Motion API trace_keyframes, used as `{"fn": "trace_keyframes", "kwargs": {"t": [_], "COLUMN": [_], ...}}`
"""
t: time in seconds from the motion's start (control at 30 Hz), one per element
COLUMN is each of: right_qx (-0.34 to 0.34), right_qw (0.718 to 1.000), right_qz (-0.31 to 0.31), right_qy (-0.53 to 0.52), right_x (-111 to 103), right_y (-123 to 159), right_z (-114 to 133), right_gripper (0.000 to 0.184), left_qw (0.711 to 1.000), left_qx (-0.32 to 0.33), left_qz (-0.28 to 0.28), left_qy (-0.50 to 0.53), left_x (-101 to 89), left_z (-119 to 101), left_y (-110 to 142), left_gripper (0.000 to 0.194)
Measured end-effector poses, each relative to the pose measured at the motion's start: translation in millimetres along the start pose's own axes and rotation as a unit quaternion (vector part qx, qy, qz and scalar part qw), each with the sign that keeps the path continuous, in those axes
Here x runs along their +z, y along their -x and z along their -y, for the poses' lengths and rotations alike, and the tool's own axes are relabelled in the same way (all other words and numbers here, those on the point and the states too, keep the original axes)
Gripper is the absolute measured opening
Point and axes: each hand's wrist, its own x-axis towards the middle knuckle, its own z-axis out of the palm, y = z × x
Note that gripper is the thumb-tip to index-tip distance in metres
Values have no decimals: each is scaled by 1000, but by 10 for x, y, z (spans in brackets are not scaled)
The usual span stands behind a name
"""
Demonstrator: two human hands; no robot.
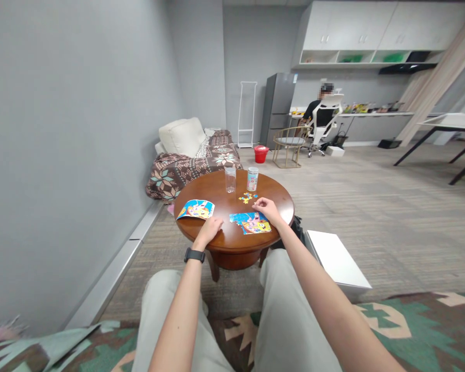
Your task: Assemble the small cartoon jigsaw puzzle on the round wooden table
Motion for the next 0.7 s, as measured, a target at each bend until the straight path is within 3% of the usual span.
{"fn": "trace_keyframes", "kwargs": {"t": [0.3,0.7], "right_qx": [40,29], "right_qw": [998,999], "right_qz": [39,42], "right_qy": [-8,-1], "right_x": [4,0], "right_y": [45,58], "right_z": [105,126], "right_gripper": [35,32], "left_qw": [1000,1000], "left_qx": [8,12], "left_qz": [-1,3], "left_qy": [-11,-15], "left_x": [-5,-15], "left_z": [-15,-41], "left_y": [3,15], "left_gripper": [30,31]}}
